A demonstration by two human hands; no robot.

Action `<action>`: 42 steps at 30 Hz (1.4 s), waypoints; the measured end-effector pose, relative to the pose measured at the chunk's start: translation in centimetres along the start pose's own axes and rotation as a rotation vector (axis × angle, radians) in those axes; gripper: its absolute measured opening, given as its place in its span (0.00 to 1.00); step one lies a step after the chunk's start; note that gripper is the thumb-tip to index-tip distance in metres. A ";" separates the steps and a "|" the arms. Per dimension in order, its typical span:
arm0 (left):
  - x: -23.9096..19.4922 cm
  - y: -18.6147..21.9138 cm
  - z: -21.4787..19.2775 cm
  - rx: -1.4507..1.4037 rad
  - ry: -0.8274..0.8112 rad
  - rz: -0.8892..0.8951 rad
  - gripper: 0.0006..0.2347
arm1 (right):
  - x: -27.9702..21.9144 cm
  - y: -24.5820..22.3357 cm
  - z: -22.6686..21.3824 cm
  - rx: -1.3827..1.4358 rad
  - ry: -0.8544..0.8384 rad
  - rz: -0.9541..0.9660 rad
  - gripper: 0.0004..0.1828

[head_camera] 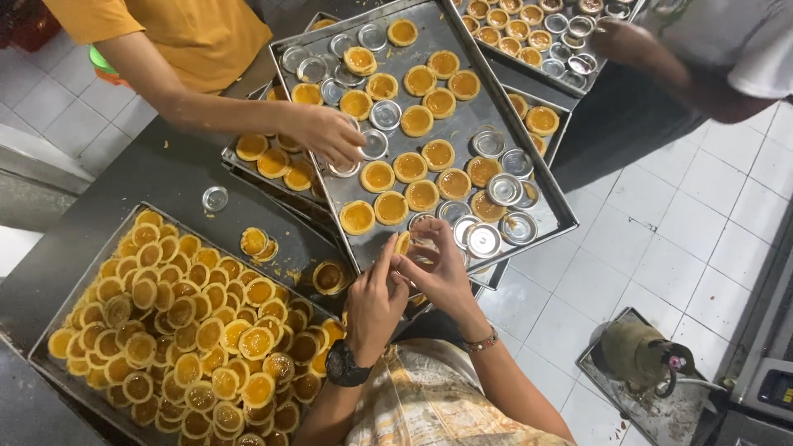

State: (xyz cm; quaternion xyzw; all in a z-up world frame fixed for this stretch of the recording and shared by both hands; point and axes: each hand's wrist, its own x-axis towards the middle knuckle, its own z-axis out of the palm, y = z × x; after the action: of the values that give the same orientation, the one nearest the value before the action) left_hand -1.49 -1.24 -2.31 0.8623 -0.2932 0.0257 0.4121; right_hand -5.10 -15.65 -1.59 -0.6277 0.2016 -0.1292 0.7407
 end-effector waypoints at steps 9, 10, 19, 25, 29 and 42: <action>-0.7 -0.8 2.0 -0.001 0.056 0.007 0.29 | -0.5 -0.3 0.2 0.063 0.091 0.014 0.33; -1.0 -1.2 2.3 -0.005 0.064 0.007 0.29 | -0.5 -0.2 0.3 0.067 0.082 0.000 0.33; -1.1 -0.7 1.4 -0.001 0.136 0.005 0.28 | -0.2 0.9 0.7 0.043 0.048 -0.006 0.33; -1.5 -1.1 1.5 0.015 0.192 -0.002 0.28 | 0.1 0.8 1.2 0.010 0.024 -0.077 0.35; -1.6 -1.5 1.4 0.046 0.223 0.026 0.26 | 0.4 1.5 0.8 0.026 -0.003 -0.078 0.35; -0.5 -0.3 0.8 -0.057 0.153 -0.048 0.21 | 0.6 0.8 1.0 0.050 -0.003 -0.060 0.33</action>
State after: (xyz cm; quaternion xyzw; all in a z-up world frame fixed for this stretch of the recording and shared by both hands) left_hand -1.91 -1.42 -3.24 0.8524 -0.2407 0.0733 0.4583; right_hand -4.11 -14.92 -2.31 -0.6148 0.1782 -0.1552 0.7524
